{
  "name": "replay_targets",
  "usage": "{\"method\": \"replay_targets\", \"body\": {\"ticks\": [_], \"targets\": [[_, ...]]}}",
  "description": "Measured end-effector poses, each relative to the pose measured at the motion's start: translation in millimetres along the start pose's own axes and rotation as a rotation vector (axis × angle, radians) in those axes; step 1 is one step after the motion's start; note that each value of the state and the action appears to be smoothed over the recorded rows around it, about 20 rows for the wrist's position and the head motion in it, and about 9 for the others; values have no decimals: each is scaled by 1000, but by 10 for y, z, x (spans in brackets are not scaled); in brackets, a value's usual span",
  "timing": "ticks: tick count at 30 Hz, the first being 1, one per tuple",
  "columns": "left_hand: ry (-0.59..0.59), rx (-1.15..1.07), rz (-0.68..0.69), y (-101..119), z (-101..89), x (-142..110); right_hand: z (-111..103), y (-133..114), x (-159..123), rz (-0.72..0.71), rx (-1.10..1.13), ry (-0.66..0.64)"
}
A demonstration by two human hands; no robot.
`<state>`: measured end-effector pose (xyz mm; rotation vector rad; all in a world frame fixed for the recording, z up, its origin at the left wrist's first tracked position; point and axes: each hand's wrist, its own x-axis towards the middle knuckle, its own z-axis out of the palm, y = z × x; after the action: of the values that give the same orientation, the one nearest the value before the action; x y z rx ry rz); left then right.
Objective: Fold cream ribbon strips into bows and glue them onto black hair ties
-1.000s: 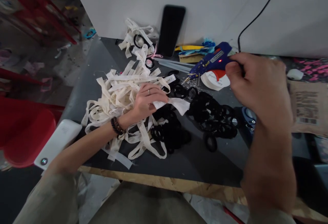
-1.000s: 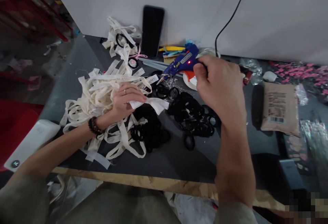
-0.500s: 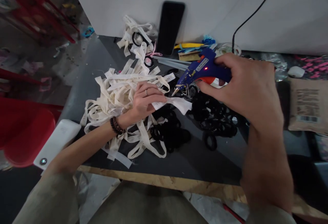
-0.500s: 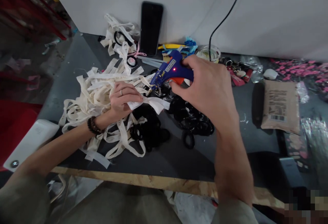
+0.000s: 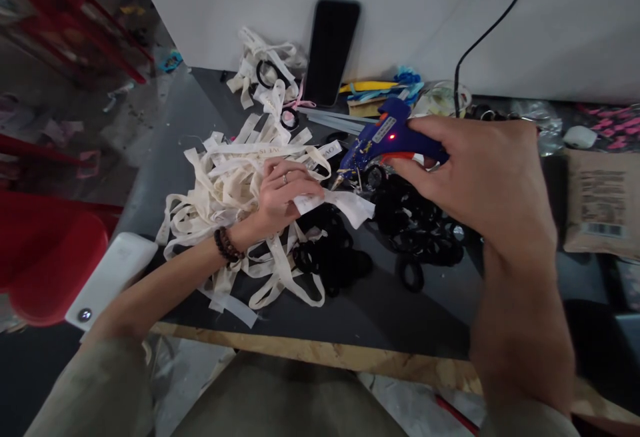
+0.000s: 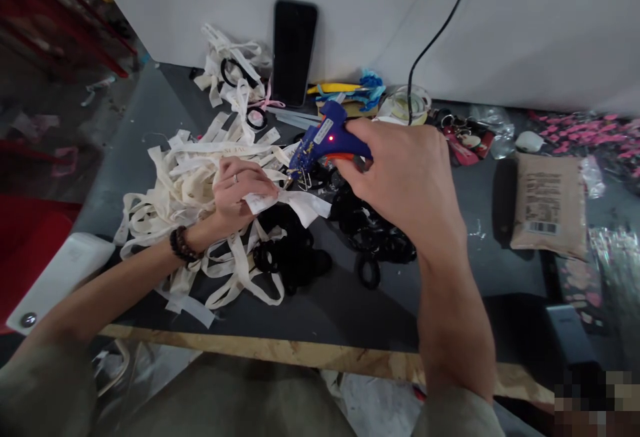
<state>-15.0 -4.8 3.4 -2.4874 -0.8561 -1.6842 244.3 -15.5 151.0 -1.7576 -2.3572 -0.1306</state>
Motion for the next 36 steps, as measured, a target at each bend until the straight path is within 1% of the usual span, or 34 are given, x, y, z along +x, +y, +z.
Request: {"method": "replay_targets", "body": {"ticks": [3,6,10,13,17,20,23,26,29,31,33,36], "targets": [[-22,17,2,-20,-11,-21,-19,-16,0,-4,8,-12],[-1,5,8,-11,-6,-5,-53,-62,6,54,-3,-50],[25,-86,5,25,0,33,-104,-112,12,111,-2,-95],[-4,-92,-20,31,-10,12,-113,-115,15,99,19,-95],[-70,-4,-75,16,-15,-45,-96,-119,30,109,16,-101],[-24,-59,-50,16,0,-39,-71,-116,44,116,1,-118],[23,-122,-15,30,13,2,-31,-75,41,55,18,-98],[14,-143,-13,41,12,26,24,-20,19,-8,33,-72],[8,-153,-31,28,2,-3,85,6,4,-17,14,-7],[-31,-152,-66,7,-4,-44,113,7,11,31,-15,64],[-82,-130,-102,-16,-5,-83,111,2,35,119,-46,118],[-103,-86,-118,-31,-4,-113,54,-6,84,230,-12,124]]}}
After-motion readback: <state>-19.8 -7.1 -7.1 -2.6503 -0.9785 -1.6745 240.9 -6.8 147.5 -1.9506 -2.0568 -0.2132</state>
